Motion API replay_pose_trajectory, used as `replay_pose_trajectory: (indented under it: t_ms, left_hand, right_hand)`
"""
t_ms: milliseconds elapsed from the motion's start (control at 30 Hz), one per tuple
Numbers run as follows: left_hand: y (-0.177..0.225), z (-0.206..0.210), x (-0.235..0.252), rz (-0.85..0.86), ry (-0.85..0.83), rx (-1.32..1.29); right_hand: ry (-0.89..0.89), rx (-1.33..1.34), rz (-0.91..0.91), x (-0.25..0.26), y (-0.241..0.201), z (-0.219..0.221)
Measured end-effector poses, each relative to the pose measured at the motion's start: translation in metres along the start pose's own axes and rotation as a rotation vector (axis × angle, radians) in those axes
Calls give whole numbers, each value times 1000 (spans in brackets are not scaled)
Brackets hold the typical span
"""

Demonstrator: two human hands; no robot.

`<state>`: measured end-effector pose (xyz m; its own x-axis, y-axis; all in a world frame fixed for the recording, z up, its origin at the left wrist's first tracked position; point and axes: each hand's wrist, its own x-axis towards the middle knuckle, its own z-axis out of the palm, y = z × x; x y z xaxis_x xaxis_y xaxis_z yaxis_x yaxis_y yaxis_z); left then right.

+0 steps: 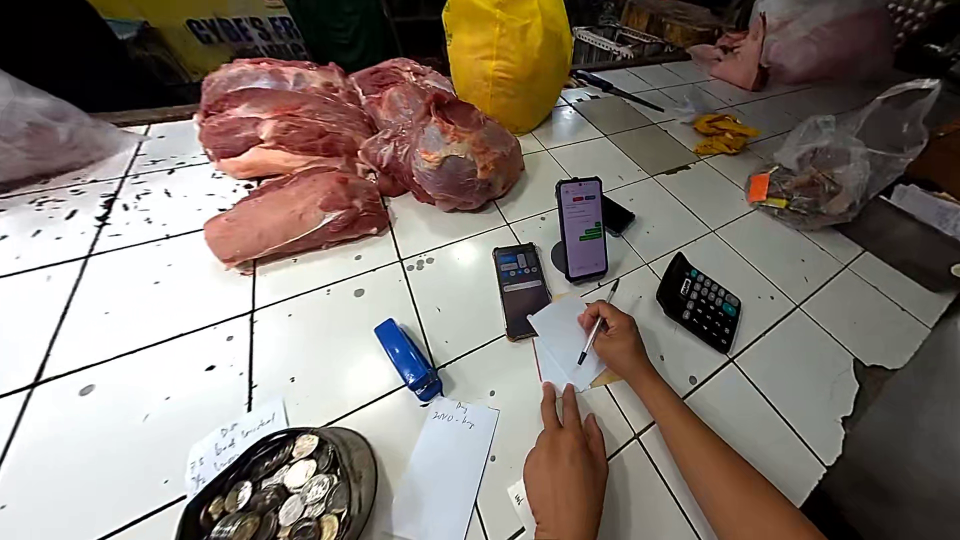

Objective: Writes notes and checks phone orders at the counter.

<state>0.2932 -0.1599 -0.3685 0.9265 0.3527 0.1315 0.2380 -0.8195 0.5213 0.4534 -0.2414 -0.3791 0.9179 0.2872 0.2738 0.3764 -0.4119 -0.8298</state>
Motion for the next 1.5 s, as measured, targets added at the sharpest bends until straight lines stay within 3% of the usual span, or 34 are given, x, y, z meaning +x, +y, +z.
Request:
replay_pose_trajectory:
  t_ms: [100,267,433,600,700,800,1033,1233,1333,1500]
  left_hand:
    - [1,3,-1,32,21,41]
    - [1,8,0,50,50,92]
    - [-1,8,0,67,62,151]
    - [-1,9,4,98,64,147]
    - [1,14,6,86,79,133]
    - [3,17,11,90,69,140]
    - [2,17,13,95,63,131]
    - [2,14,14,90,37,109]
    - [2,15,14,93,47,107]
    - [1,14,13,98,52,100]
  right_hand:
    - [106,162,-24,4,6,7]
    - [198,82,-189,1,5,-9]
    - [143,317,-71,6,11,-19]
    - [-74,-39,-138,16,17,-31]
    - [44,-218,-324,15,14,-26]
    - [199,-359,-378,43,15,-23]
    - [207,-506,-427,126,17,-22]
    - [162,-522,-423,128,20,-18]
    - [238,-457,-408,125,18,-21]
    - [384,-297,-42,113,-1,8]
